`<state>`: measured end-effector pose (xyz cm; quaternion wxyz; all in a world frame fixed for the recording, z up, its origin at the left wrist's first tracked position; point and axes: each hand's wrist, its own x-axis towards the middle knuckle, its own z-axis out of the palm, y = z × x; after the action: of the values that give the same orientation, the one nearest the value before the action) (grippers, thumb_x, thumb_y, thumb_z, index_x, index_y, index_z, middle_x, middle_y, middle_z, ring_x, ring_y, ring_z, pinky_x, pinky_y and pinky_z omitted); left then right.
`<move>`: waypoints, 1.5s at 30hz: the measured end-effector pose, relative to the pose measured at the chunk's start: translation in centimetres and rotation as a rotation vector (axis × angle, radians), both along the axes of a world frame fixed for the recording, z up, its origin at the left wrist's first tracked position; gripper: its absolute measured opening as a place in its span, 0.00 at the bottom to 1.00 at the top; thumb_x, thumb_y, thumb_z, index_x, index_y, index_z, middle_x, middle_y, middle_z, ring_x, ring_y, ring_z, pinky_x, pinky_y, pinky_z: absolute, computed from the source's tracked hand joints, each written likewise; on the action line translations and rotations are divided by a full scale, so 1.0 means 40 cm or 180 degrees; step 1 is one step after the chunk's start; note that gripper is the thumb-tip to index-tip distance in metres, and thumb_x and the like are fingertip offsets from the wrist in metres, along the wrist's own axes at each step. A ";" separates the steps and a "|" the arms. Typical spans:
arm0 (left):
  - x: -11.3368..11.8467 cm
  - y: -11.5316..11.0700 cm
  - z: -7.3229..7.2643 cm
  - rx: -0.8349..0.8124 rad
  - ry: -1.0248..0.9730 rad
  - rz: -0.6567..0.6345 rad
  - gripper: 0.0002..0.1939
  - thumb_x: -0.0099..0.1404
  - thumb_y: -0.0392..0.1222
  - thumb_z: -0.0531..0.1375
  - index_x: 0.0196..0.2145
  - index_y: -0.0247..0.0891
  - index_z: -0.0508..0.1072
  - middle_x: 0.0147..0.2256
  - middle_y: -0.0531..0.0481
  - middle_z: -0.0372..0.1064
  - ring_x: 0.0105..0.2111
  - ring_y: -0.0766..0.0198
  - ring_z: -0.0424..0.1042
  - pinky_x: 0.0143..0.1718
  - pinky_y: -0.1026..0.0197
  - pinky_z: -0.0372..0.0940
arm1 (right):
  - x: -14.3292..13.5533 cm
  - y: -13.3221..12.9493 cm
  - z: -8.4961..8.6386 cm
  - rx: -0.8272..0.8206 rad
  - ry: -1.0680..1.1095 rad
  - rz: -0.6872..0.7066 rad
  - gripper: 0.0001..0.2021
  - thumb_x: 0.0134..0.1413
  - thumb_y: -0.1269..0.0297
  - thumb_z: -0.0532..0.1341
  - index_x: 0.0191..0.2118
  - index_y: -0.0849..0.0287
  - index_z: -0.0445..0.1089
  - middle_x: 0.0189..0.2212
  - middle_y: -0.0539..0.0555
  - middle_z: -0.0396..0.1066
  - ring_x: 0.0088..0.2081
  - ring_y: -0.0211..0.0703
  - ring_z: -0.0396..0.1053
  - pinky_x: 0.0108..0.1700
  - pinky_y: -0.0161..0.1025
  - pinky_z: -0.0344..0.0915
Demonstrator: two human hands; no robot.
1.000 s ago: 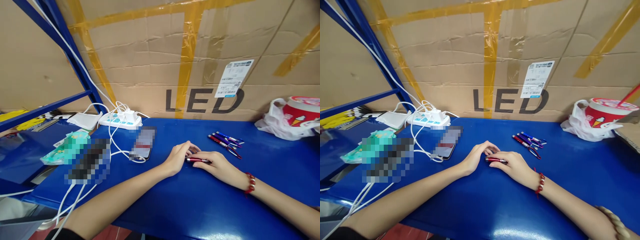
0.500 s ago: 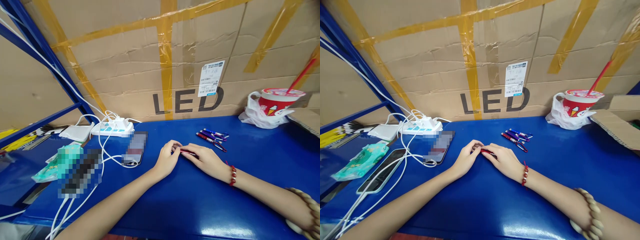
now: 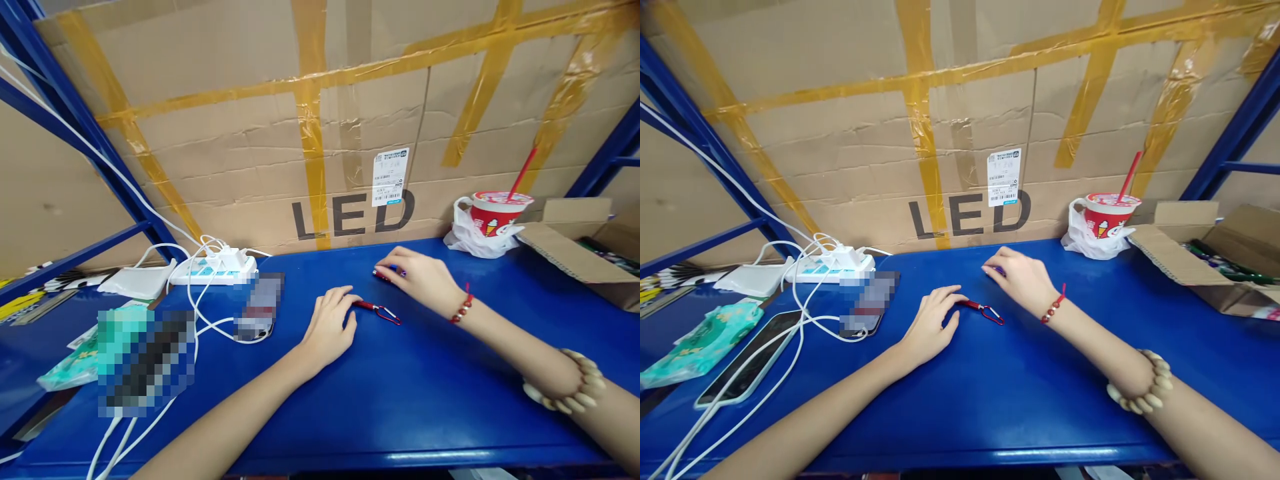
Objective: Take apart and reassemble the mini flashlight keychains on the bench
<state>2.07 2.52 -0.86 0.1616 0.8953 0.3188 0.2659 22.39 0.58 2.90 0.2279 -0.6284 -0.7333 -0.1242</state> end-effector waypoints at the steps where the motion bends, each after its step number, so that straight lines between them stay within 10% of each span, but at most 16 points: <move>1: 0.000 -0.003 0.000 0.0091 0.0136 -0.0135 0.16 0.62 0.32 0.50 0.47 0.42 0.66 0.53 0.49 0.61 0.54 0.58 0.56 0.53 0.53 0.52 | 0.017 0.003 0.007 0.0000 -0.0011 -0.0209 0.14 0.59 0.57 0.51 0.37 0.55 0.72 0.38 0.53 0.70 0.34 0.42 0.70 0.28 0.34 0.61; 12: -0.004 -0.012 0.004 0.0345 0.0562 -0.0118 0.18 0.65 0.33 0.47 0.51 0.37 0.65 0.52 0.46 0.63 0.55 0.54 0.57 0.54 0.50 0.54 | 0.078 0.035 -0.058 -0.0906 -0.0329 -0.0811 0.20 0.52 0.54 0.57 0.50 0.56 0.68 0.37 0.59 0.72 0.37 0.53 0.71 0.32 0.40 0.65; 28: -0.007 -0.002 -0.008 0.0658 0.0527 -0.0220 0.19 0.65 0.38 0.50 0.54 0.34 0.60 0.56 0.41 0.57 0.58 0.54 0.53 0.54 0.50 0.55 | -0.012 0.015 -0.045 -0.0619 -0.0231 0.1036 0.17 0.56 0.54 0.55 0.49 0.52 0.67 0.47 0.50 0.67 0.47 0.39 0.66 0.47 0.33 0.63; 36: -0.002 0.006 -0.003 0.0808 0.0819 0.0002 0.15 0.68 0.38 0.48 0.50 0.38 0.65 0.53 0.46 0.63 0.54 0.55 0.59 0.50 0.52 0.56 | 0.069 0.013 0.017 -0.0364 -0.0186 -0.0075 0.12 0.59 0.60 0.52 0.40 0.54 0.71 0.39 0.51 0.72 0.39 0.44 0.70 0.35 0.37 0.64; 45: -0.018 0.038 0.018 0.0729 0.0842 0.0437 0.10 0.67 0.38 0.50 0.37 0.38 0.71 0.38 0.49 0.70 0.38 0.59 0.68 0.38 0.57 0.60 | 0.119 0.017 -0.006 -0.1169 -0.0235 -0.0604 0.04 0.40 0.67 0.65 0.27 0.54 0.75 0.26 0.49 0.75 0.28 0.44 0.72 0.24 0.33 0.62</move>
<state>1.33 4.04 -0.16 -0.0032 0.9111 0.3653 0.1908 27.14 1.26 2.66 0.0697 -0.7207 -0.6890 -0.0323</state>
